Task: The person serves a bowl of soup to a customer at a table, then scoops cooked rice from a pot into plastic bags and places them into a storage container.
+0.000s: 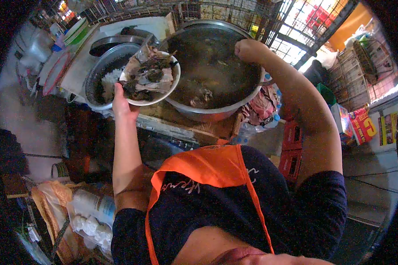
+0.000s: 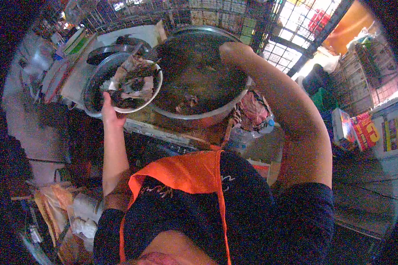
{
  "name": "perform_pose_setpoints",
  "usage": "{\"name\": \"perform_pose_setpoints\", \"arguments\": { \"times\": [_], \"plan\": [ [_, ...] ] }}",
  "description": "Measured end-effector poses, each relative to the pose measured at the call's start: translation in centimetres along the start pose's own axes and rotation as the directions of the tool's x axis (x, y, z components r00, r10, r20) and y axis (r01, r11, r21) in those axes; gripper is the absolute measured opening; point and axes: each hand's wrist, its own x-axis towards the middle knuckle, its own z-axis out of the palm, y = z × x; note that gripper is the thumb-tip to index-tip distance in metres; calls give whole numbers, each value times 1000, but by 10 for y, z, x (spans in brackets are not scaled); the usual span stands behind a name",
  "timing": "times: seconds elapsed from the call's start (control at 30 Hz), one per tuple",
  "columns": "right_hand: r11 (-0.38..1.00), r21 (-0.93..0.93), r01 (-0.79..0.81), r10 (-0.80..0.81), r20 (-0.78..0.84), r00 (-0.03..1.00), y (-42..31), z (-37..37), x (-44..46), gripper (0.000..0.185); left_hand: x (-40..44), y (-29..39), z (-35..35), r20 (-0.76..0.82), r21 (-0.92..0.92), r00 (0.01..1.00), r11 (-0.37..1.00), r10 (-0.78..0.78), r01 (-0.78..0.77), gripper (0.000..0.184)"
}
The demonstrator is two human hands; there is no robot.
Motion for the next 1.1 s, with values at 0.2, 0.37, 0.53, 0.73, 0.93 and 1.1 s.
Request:
{"name": "perform_pose_setpoints", "arguments": {
  "times": [0.2,0.37,0.53,0.73,0.93,1.1],
  "plan": [
    [889,448,-90,5,187,982,11,-28,-3,19,-10,4,10,-69,10,998,1000,11,-10,43],
    [902,428,-55,-8,144,990,18,-41,0,17,-21,7,22,-119,15,992,999,31,-30,44],
    [953,277,-121,73,178,981,-5,-96,-10,19,-16,6,17,-123,40,992,999,40,-35,45],
    [869,-470,-155,58,-214,975,-41,-104,-37,9,-2,0,-4,-8,-22,999,999,40,-40,46],
    [798,-600,-55,-88,-207,975,-68,-100,-66,10,5,0,-11,56,-47,998,998,32,-30,48],
    [871,-486,-72,-14,-171,985,-81,-94,-75,11,2,3,-7,-5,10,998,998,67,-67,47]
  ]
}}
